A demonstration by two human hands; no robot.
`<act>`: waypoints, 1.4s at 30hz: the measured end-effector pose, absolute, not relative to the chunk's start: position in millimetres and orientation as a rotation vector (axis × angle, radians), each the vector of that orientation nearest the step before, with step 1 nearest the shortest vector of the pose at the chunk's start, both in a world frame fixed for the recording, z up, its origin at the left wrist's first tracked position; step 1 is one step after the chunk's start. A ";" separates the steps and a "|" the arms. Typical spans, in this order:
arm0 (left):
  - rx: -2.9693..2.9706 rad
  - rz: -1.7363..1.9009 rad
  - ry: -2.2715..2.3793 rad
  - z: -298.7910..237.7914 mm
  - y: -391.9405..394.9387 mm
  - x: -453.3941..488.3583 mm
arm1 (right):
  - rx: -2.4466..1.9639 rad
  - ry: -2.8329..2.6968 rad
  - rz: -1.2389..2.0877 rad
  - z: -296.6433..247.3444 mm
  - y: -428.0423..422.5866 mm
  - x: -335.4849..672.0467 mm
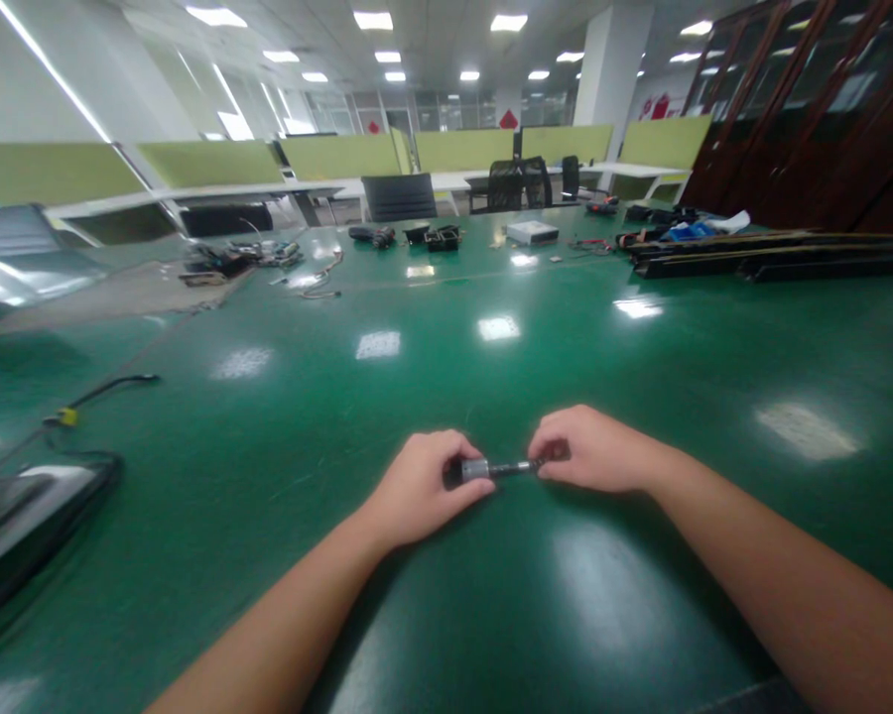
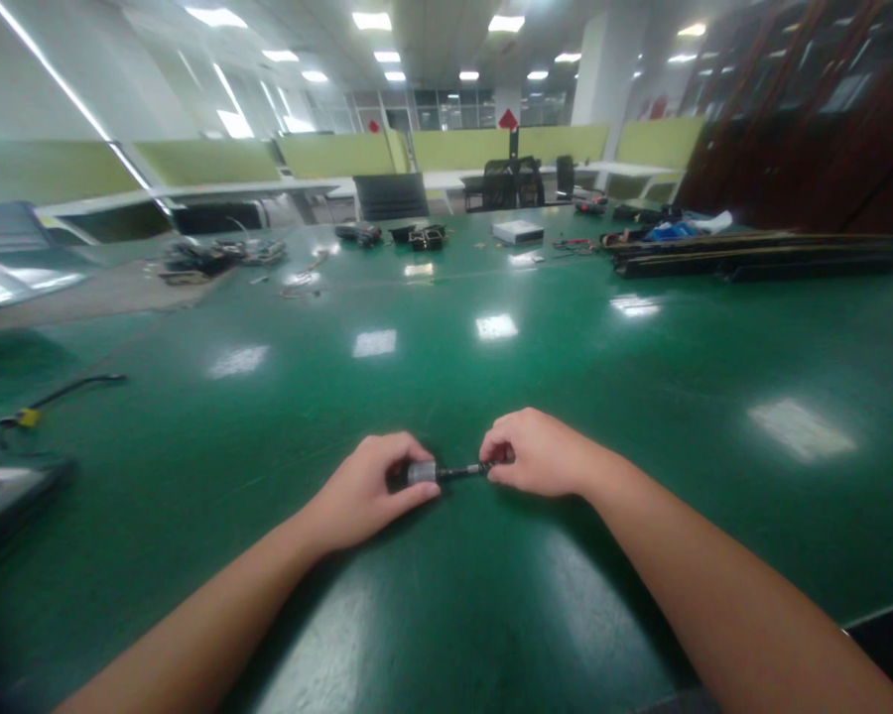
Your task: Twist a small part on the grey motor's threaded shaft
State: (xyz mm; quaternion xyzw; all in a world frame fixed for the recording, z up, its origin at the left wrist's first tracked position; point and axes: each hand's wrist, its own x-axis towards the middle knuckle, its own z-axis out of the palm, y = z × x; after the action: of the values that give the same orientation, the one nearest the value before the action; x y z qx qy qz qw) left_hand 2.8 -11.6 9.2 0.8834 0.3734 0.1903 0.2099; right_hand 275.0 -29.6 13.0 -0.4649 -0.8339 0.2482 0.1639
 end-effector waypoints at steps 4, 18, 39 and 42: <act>2.462 0.526 1.044 10.7 -11.5 5.2 | -1.261 -2.334 0.786 9.0 -30.4 264.6; 2.489 0.517 0.964 10.5 -9.5 9.5 | -1.148 -2.307 0.650 -2.4 -30.2 239.4; 2.467 0.547 0.964 9.0 -7.7 7.0 | -1.083 -2.347 0.615 -0.5 -30.7 241.8; 2.467 0.547 0.974 8.8 -7.9 6.7 | -1.084 -2.353 0.623 0.1 -30.9 243.4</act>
State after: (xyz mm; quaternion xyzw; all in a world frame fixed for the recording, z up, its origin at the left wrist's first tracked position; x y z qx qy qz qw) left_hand 6.7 -7.9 8.8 0.8897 0.3514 0.1972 0.2148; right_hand 243.4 -30.9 0.1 -0.3954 -0.8580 0.2273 0.2362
